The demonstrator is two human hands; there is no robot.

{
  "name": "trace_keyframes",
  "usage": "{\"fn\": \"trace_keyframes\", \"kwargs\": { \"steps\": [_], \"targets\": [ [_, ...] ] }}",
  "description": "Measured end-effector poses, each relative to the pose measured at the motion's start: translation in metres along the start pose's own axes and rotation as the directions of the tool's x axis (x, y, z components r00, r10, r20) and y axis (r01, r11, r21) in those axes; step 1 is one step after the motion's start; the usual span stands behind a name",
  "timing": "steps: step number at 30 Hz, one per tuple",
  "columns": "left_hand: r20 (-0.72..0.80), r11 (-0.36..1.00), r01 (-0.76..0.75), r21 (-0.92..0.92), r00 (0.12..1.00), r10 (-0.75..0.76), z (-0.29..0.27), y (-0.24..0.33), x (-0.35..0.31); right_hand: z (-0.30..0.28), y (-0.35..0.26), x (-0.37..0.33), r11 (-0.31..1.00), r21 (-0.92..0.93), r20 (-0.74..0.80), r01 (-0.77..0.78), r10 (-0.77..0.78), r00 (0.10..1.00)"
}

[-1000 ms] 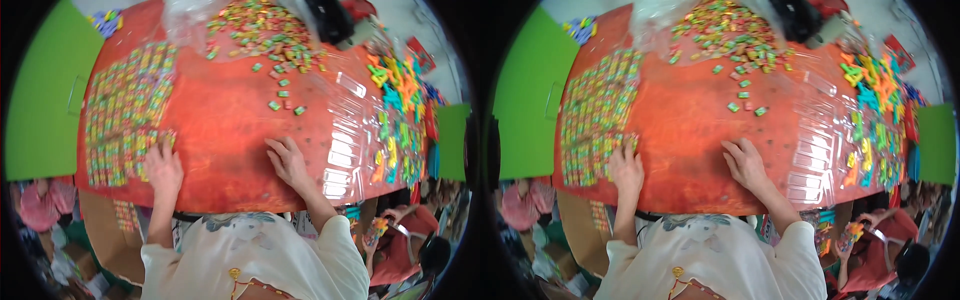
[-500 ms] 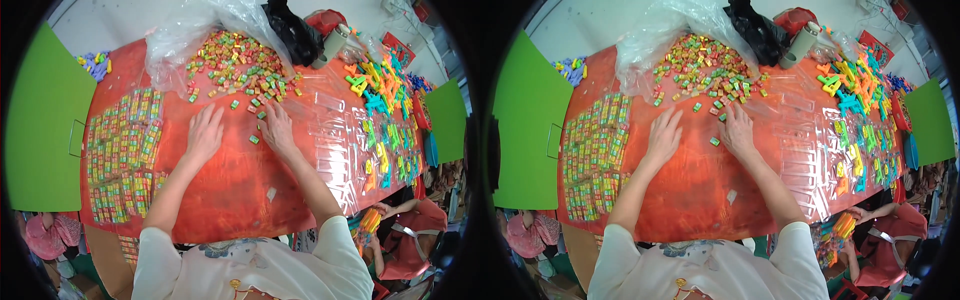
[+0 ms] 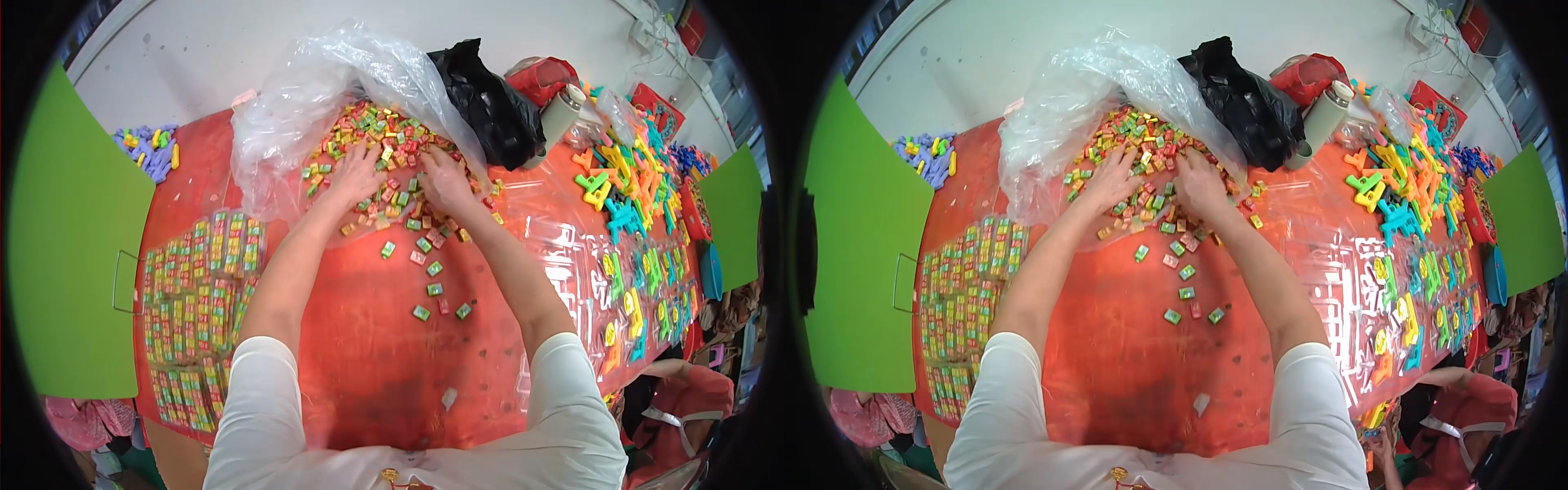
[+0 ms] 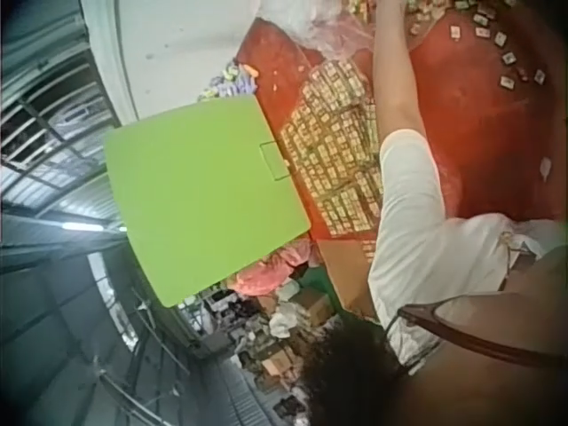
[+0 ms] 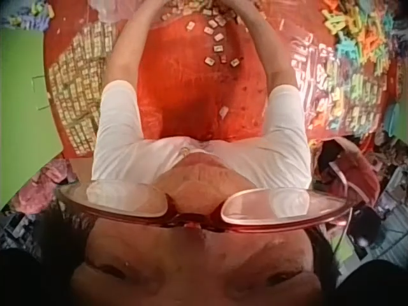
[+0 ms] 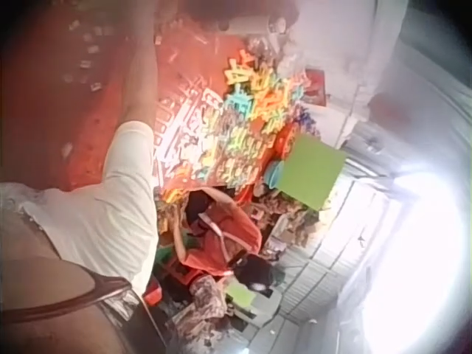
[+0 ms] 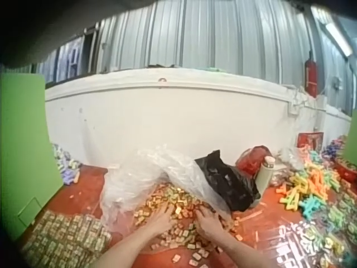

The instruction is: Arranging small colorful toy blocks into rows on a workspace.

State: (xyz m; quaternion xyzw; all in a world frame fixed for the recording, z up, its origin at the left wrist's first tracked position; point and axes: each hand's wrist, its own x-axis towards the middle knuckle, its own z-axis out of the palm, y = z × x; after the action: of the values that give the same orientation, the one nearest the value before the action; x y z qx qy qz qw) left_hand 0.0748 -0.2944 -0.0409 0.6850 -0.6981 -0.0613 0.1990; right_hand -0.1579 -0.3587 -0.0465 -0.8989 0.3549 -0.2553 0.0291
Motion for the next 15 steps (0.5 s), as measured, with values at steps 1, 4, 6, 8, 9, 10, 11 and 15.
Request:
{"fn": "trace_keyframes", "kwargs": {
  "steps": [1, 4, 6, 8, 9, 10, 11, 15],
  "targets": [
    [-0.029, 1.000, 0.015, -0.021, 0.999, -0.015, -0.003, -0.010, 0.009, -0.006, -0.001, 0.020, 0.999, -0.029, -0.027, -0.020, 0.019, 0.999],
    [0.050, 0.978, 0.189, -0.088, 0.981, -0.185, -0.012, -0.036, 0.048, -0.017, 0.025, 0.058, 0.968, -0.018, 0.017, -0.250, 0.250, 0.968],
    [0.073, 0.952, 0.303, -0.054, 0.952, -0.298, -0.004, -0.039, 0.072, 0.010, 0.056, 0.085, 0.986, 0.028, -0.180, -0.166, 0.169, 0.969],
    [0.135, 0.907, 0.421, -0.001, 0.899, -0.417, -0.003, -0.021, 0.087, 0.020, 0.055, 0.100, 0.972, 0.153, -0.183, -0.180, 0.207, 0.961],
    [0.148, 0.906, 0.422, -0.020, 0.898, -0.415, -0.004, -0.004, 0.091, 0.025, 0.051, 0.103, 0.958, 0.213, -0.179, -0.193, 0.233, 0.956],
    [0.159, 0.906, 0.422, -0.042, 0.898, -0.411, 0.000, 0.009, 0.094, 0.031, 0.052, 0.106, 0.941, 0.269, -0.177, -0.206, 0.259, 0.950],
    [0.079, 0.933, 0.342, -0.111, 0.939, -0.335, 0.012, 0.013, 0.097, 0.048, 0.049, 0.117, 0.811, 0.467, 0.038, -0.353, 0.381, 0.924],
    [-0.118, 0.819, 0.194, -0.540, 0.946, -0.302, 0.031, -0.020, 0.103, 0.053, 0.001, 0.129, 0.687, 0.621, 0.022, -0.376, 0.465, 0.885]
  ]
}}
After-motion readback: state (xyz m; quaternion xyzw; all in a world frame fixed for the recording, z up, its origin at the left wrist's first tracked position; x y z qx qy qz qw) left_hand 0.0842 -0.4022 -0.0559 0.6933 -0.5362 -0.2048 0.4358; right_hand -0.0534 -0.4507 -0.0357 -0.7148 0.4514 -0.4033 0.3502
